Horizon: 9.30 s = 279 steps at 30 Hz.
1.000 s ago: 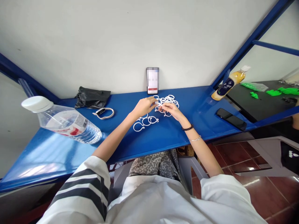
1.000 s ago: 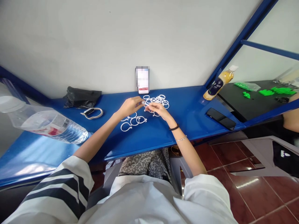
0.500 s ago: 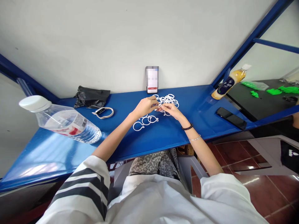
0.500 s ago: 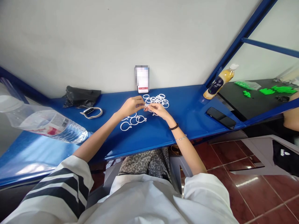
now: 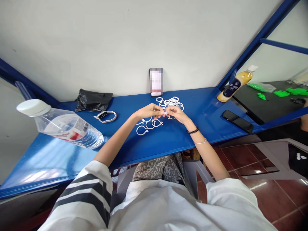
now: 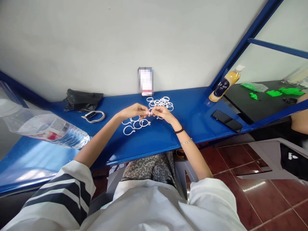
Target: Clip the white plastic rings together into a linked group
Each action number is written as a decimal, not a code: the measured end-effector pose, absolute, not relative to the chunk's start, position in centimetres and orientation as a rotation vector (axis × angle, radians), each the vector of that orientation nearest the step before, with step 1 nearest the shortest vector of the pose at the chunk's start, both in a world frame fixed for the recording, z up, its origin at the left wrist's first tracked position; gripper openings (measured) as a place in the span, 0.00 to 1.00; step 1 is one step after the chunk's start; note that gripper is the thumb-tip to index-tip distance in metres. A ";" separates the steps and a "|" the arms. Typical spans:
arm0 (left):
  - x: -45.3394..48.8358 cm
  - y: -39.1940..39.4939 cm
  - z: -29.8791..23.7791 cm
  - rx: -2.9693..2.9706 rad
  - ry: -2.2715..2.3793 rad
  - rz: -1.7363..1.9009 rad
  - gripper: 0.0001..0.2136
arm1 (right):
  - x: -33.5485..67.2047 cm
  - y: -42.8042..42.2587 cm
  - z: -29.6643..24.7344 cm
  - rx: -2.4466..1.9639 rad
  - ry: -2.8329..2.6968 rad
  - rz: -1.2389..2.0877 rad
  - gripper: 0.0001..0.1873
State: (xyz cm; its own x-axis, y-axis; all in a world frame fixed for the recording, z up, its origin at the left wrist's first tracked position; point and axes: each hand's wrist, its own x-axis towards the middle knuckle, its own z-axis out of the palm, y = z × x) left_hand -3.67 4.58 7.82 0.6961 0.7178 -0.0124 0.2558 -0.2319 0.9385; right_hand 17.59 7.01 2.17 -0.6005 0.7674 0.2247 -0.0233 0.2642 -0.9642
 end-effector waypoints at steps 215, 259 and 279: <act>-4.5 -2.0 -1.2 2.446 1.709 0.768 0.16 | 19.7 0.7 -1.2 -1.312 -1.968 0.501 0.15; 4.3 -5.3 -2.5 1.519 1.319 1.507 0.12 | 17.7 -2.5 -2.8 -1.109 -1.645 0.798 0.14; 4.2 -5.3 -2.5 1.367 1.278 1.535 0.06 | 17.8 -2.0 -2.4 -0.898 -1.544 1.098 0.22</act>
